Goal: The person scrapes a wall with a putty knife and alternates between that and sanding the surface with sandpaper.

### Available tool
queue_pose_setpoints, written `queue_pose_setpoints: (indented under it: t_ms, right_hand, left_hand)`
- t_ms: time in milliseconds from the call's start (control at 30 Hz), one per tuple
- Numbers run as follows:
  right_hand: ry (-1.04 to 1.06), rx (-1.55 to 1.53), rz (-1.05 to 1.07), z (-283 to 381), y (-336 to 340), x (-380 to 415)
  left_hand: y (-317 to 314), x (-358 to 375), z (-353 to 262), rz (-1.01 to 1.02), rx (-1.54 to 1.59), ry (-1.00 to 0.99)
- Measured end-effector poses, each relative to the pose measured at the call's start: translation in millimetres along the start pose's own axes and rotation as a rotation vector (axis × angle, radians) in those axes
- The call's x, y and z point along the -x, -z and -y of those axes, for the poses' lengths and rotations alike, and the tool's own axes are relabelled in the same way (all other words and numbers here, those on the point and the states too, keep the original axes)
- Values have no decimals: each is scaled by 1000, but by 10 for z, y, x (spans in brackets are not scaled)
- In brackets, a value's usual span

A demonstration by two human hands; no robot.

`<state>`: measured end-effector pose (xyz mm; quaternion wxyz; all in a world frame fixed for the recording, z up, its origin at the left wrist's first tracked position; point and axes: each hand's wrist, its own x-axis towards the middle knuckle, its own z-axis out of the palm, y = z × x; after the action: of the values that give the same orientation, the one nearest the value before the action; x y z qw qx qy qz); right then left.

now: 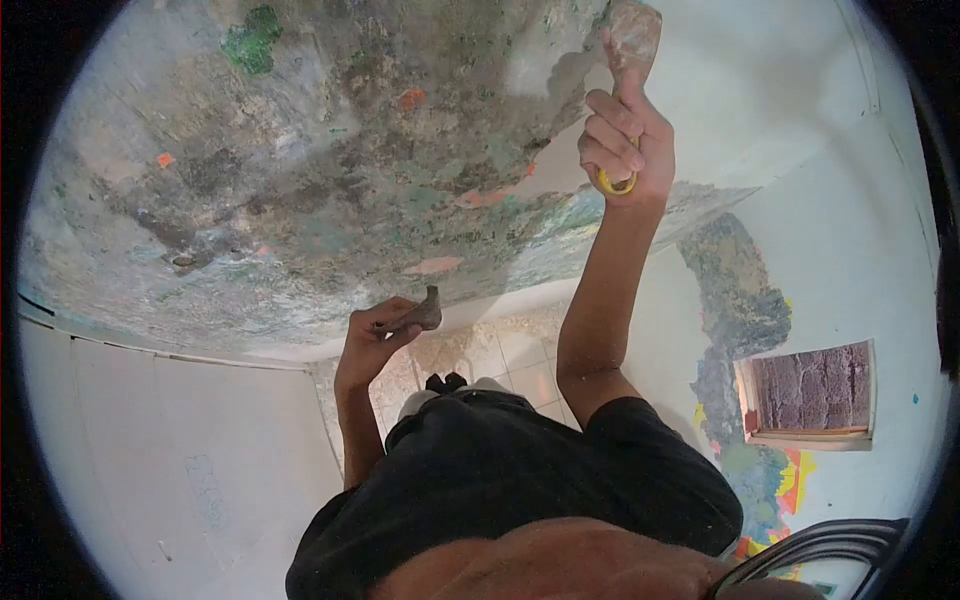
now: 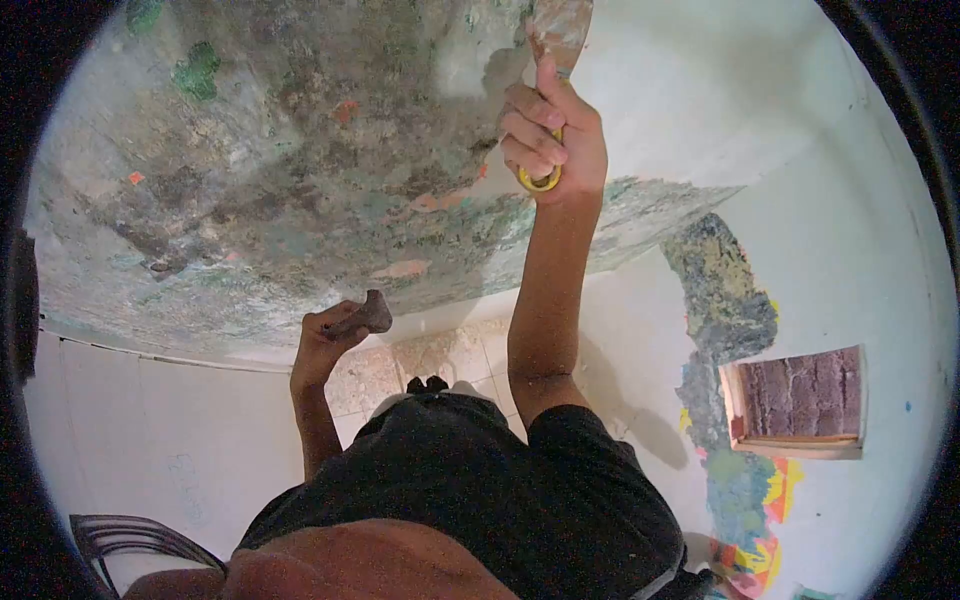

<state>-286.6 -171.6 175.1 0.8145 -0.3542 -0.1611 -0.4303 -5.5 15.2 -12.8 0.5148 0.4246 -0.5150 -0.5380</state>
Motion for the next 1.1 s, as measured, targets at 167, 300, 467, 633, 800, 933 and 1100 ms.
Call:
queue_pose_setpoints:
  t_ms: [167,300,467,633,800,933,1100]
  right_hand:
    - [-42,-98,12,164,-56,-90]
    - [-67,-144,76,233,-85,-194]
    - [-117,-93,18,134,-51,-17]
    - [-99,-31,15,270,-62,-104]
    - [-88,24,-97,144,-32,112]
    - [-89,85,-200,111,-10,200]
    - [-60,135,-127,217,34,104]
  left_hand:
    - [31,-8,-21,20,-44,20]
    - [12,-31,-56,17,-19,-17]
    - [-1,-28,-31,19,-55,7]
    - [-27,-17,-26,8,-46,22]
    - [16,-43,-83,0,-27,-13]
    - [25,-35,-31,1,-39,6]
    - [-10,-175,-39,41,-11,-5]
